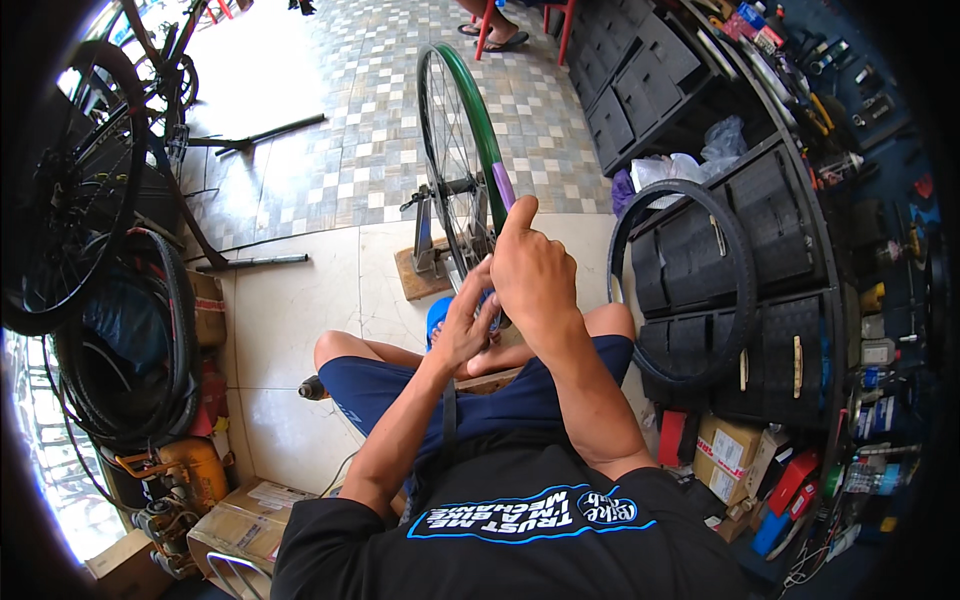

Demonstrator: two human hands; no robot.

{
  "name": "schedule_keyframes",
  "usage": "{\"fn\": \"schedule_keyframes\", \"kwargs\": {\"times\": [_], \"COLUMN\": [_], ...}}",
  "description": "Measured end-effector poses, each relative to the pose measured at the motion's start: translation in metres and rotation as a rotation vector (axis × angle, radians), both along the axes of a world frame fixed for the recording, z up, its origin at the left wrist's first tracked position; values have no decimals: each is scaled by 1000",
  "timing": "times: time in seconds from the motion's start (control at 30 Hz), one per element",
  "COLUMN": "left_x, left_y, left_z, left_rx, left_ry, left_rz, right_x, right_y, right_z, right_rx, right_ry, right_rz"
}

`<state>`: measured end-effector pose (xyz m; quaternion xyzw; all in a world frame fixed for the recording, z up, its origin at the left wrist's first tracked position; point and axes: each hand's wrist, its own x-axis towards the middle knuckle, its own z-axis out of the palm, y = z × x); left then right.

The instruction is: The person wraps green tape around a bicycle wheel rim, carefully overlapping each layer. The person then uses scissors to cut the tape and sets the roll aside.

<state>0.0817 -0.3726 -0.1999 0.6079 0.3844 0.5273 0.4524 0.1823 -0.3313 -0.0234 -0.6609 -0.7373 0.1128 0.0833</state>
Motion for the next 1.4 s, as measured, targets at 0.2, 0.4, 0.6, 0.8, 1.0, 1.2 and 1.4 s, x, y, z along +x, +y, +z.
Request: {"fn": "schedule_keyframes", "kwargs": {"times": [0.2,0.4,0.6,0.8,1.0,1.2,1.4], "left_x": [-33,-37,-26,-18,-3,-7,-44], "left_y": [-14,132,197,143,37,-6,66], "left_z": [-8,73,102,90,24,-43,-55], "left_rx": [-122,155,100,126,181,165,-232], "left_ry": [249,102,-33,93,218,472,409], "left_rz": [-149,435,399,334,310,105,292], "right_x": [0,5,-3,-1,-8,-10,-7], "right_y": [-5,-4,0,18,42,44,32], "right_z": [-4,-8,1,13,22,23,19], "right_rx": [18,14,51,19,-15,-10,-15], "right_ry": [-9,8,3,73,88,77,152], "right_rz": [-41,-64,-44,-58,-24,-62,-27]}}
